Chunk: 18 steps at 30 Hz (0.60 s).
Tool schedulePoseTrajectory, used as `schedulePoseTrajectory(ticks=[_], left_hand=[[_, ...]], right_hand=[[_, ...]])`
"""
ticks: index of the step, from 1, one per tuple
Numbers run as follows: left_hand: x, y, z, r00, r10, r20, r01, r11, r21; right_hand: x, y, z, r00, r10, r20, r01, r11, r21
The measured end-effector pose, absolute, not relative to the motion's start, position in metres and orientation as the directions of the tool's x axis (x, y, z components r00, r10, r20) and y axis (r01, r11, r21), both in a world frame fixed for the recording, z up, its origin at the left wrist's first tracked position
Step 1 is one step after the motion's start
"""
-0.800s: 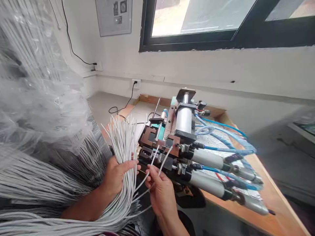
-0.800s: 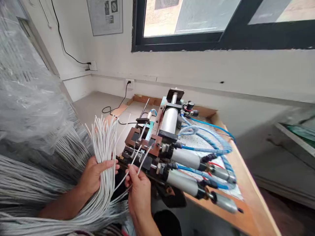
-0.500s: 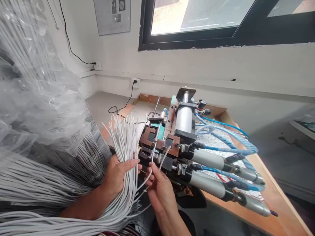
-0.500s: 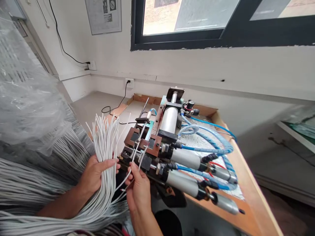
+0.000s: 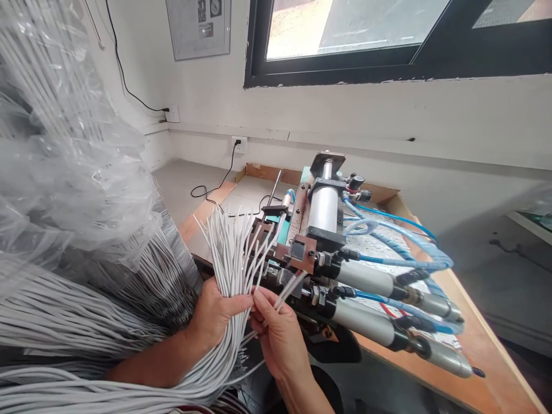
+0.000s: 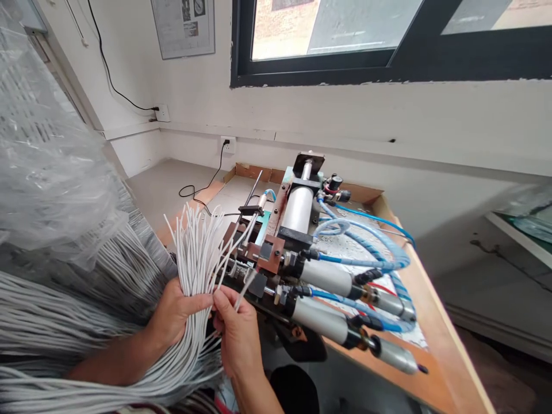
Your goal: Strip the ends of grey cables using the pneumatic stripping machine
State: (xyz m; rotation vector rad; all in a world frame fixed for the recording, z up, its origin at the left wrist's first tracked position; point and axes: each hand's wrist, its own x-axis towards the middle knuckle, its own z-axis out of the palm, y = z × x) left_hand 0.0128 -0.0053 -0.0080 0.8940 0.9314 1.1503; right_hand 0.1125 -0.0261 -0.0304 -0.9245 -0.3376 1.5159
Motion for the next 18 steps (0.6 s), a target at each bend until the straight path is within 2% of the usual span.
schedulePoseTrajectory(ticks=[3,7,12,18], left_hand=[[0.011,-0.006,-0.009,0.133,0.981,-0.141,-0.315,0.176,0.933],[0.006,-0.003,-0.009,0.077,0.966,-0.248,-0.340,0.260,0.904],[0.004,0.003,-0.008,0.024,0.954,-0.300,-0.379,0.286,0.880],[0.005,0.003,-0.005,0.034,0.957,-0.287,-0.368,0.280,0.887]], right_hand=[[0.113,-0.029,-0.034,0.194,0.920,-0.341,-0.660,-0.134,-0.739],[0.114,-0.031,-0.039,0.273,0.884,-0.379,-0.673,-0.106,-0.732],[0.116,-0.030,-0.039,0.251,0.864,-0.436,-0.703,-0.147,-0.695],[0.119,-0.021,-0.036,0.178,0.874,-0.452,-0.748,-0.179,-0.639]])
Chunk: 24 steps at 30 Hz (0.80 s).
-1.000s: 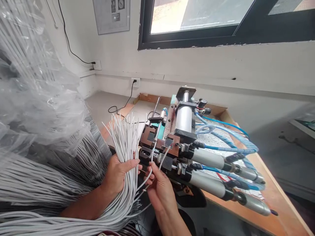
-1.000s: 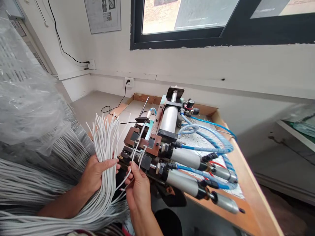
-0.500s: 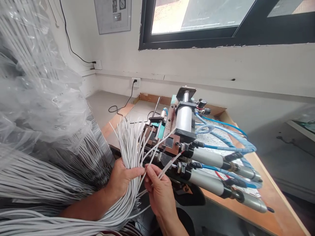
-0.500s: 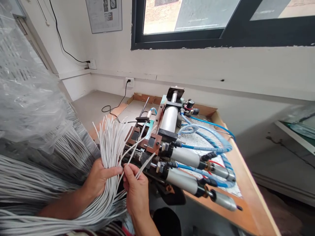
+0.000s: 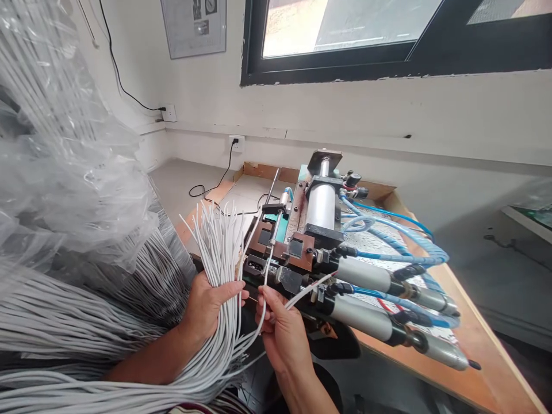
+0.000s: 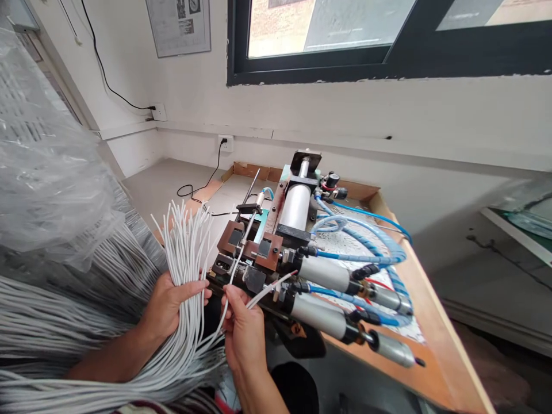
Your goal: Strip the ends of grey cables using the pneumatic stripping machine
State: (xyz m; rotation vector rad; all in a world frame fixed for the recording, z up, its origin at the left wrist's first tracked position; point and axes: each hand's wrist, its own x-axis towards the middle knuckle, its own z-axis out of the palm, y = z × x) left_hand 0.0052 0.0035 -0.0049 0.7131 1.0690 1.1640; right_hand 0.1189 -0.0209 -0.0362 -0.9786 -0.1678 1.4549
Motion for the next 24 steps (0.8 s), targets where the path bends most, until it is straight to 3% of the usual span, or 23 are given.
schedulePoseTrajectory(ticks=[4,7,11,14,18,24], left_hand=[[0.007,-0.001,-0.007,0.060,0.963,-0.264,-0.357,0.267,0.895],[0.010,-0.005,-0.010,0.156,0.963,-0.221,-0.368,0.265,0.891],[0.010,-0.007,-0.010,0.173,0.969,-0.179,-0.358,0.231,0.905],[0.006,-0.005,-0.008,0.103,0.962,-0.251,-0.373,0.271,0.887],[0.002,-0.001,-0.006,0.049,0.943,-0.328,-0.417,0.318,0.851],[0.002,0.003,-0.001,0.040,0.950,-0.310,-0.427,0.297,0.854]], right_hand=[[0.116,-0.020,-0.035,0.054,0.894,-0.445,-0.767,-0.248,-0.592],[0.113,-0.022,-0.032,-0.022,0.926,-0.377,-0.732,-0.272,-0.625],[0.112,-0.028,-0.031,0.132,0.924,-0.359,-0.674,-0.182,-0.716],[0.113,-0.032,-0.034,0.233,0.895,-0.381,-0.670,-0.137,-0.730],[0.115,-0.029,-0.040,0.275,0.857,-0.435,-0.710,-0.124,-0.693],[0.117,-0.015,-0.035,0.196,0.830,-0.522,-0.826,-0.147,-0.544]])
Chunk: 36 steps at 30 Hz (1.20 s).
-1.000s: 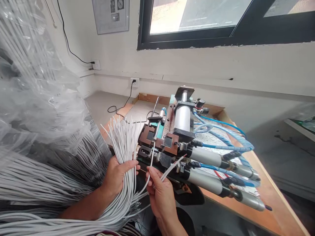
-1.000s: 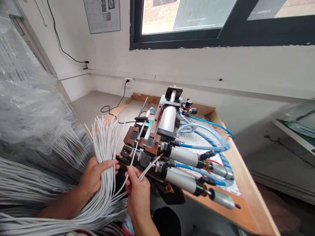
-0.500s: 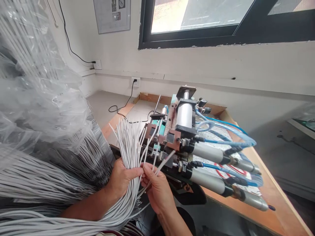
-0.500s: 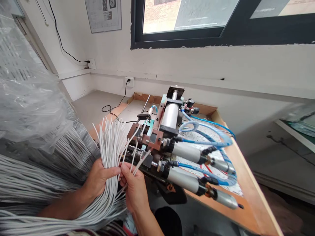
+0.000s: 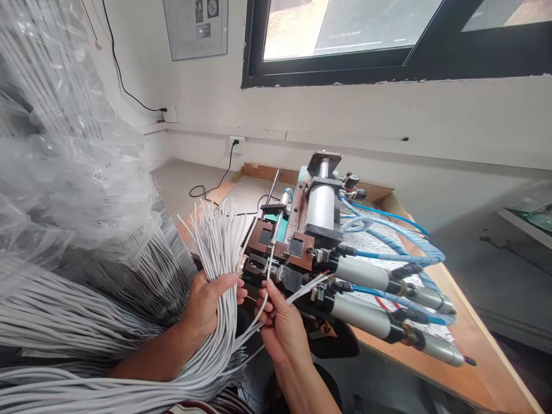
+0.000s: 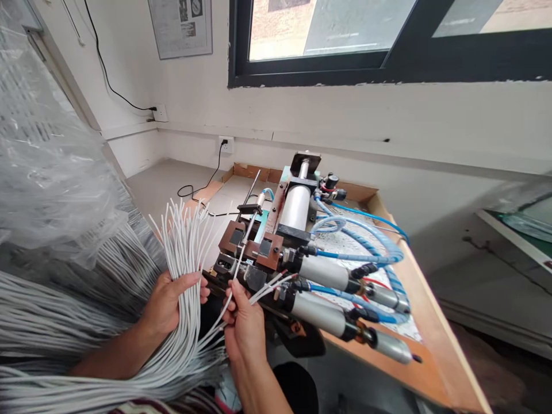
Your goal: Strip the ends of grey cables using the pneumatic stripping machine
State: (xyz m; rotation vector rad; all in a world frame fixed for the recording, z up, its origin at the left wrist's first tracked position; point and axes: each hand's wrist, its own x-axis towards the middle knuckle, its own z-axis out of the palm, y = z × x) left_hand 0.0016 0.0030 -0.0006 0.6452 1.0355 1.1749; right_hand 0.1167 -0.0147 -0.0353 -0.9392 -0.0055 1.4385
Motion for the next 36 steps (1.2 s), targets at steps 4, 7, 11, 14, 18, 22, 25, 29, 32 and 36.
schedulePoseTrajectory(ticks=[4,7,11,14,18,22,25,29,32,36], left_hand=[[0.002,0.004,-0.002,0.032,0.958,-0.285,-0.400,0.273,0.875],[0.001,0.002,-0.007,0.052,0.960,-0.274,-0.387,0.272,0.881],[0.002,-0.006,-0.017,0.097,0.963,-0.250,-0.371,0.268,0.889],[0.002,-0.014,-0.024,0.171,0.963,-0.208,-0.313,0.253,0.915],[-0.001,-0.022,-0.029,0.205,0.964,-0.172,-0.278,0.225,0.934],[-0.006,-0.024,-0.032,0.156,0.954,-0.254,-0.322,0.293,0.900],[-0.007,-0.025,-0.033,0.145,0.941,-0.305,-0.350,0.337,0.874],[-0.006,-0.026,-0.030,0.139,0.941,-0.310,-0.359,0.339,0.869],[-0.004,-0.026,-0.028,0.124,0.939,-0.320,-0.358,0.343,0.868],[-0.002,-0.027,-0.026,0.116,0.946,-0.303,-0.391,0.324,0.861]], right_hand=[[0.117,-0.011,-0.033,0.123,0.846,-0.518,-0.869,-0.160,-0.469],[0.116,-0.012,-0.033,0.074,0.854,-0.515,-0.863,-0.204,-0.462],[0.114,-0.016,-0.030,0.036,0.891,-0.452,-0.802,-0.244,-0.545],[0.114,-0.019,-0.027,0.082,0.938,-0.338,-0.741,-0.169,-0.650],[0.115,-0.026,-0.032,0.222,0.927,-0.303,-0.653,-0.090,-0.752],[0.114,-0.041,-0.040,0.196,0.914,-0.356,-0.631,-0.160,-0.759],[0.113,-0.050,-0.038,0.160,0.909,-0.386,-0.625,-0.209,-0.752],[0.115,-0.049,-0.031,0.158,0.906,-0.392,-0.619,-0.218,-0.755],[0.119,-0.043,-0.031,0.146,0.910,-0.388,-0.627,-0.219,-0.748],[0.119,-0.037,-0.033,0.057,0.914,-0.402,-0.669,-0.264,-0.695]])
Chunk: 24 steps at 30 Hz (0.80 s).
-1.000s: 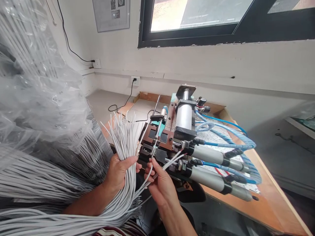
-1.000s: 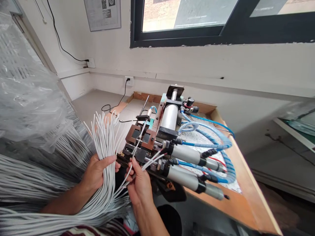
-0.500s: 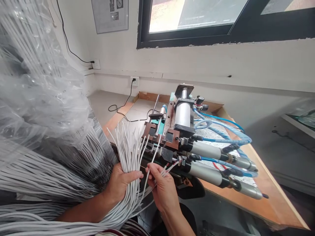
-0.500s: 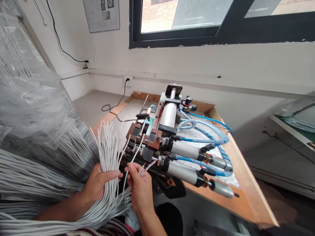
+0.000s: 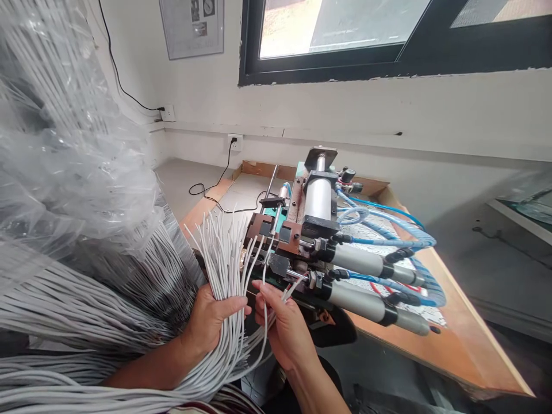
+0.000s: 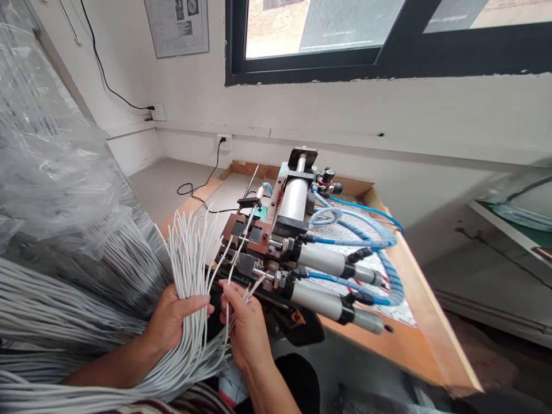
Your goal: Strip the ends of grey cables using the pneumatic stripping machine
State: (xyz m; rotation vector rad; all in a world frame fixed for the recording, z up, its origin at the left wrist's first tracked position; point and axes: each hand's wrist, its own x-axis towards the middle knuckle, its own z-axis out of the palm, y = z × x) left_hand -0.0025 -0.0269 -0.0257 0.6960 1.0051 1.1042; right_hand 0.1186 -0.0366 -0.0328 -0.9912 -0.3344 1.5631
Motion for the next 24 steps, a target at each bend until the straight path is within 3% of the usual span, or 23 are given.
schedulePoseTrajectory(ticks=[3,6,9,12,24], left_hand=[[-0.002,-0.028,-0.025,0.170,0.952,-0.256,-0.394,0.303,0.867],[-0.003,-0.028,-0.025,0.214,0.954,-0.212,-0.386,0.282,0.878],[-0.004,-0.026,-0.026,0.171,0.948,-0.270,-0.400,0.317,0.860],[-0.005,-0.023,-0.028,0.122,0.935,-0.333,-0.401,0.353,0.845],[0.001,-0.016,-0.023,0.069,0.945,-0.321,-0.370,0.323,0.871]], right_hand=[[0.114,-0.036,-0.034,-0.022,0.931,-0.366,-0.639,-0.294,-0.711],[0.110,-0.040,-0.039,0.122,0.941,-0.315,-0.604,-0.182,-0.776],[0.110,-0.045,-0.045,0.270,0.919,-0.289,-0.574,-0.088,-0.814],[0.113,-0.047,-0.048,0.300,0.910,-0.285,-0.559,-0.074,-0.826],[0.121,-0.028,-0.031,0.260,0.858,-0.442,-0.701,-0.147,-0.698]])
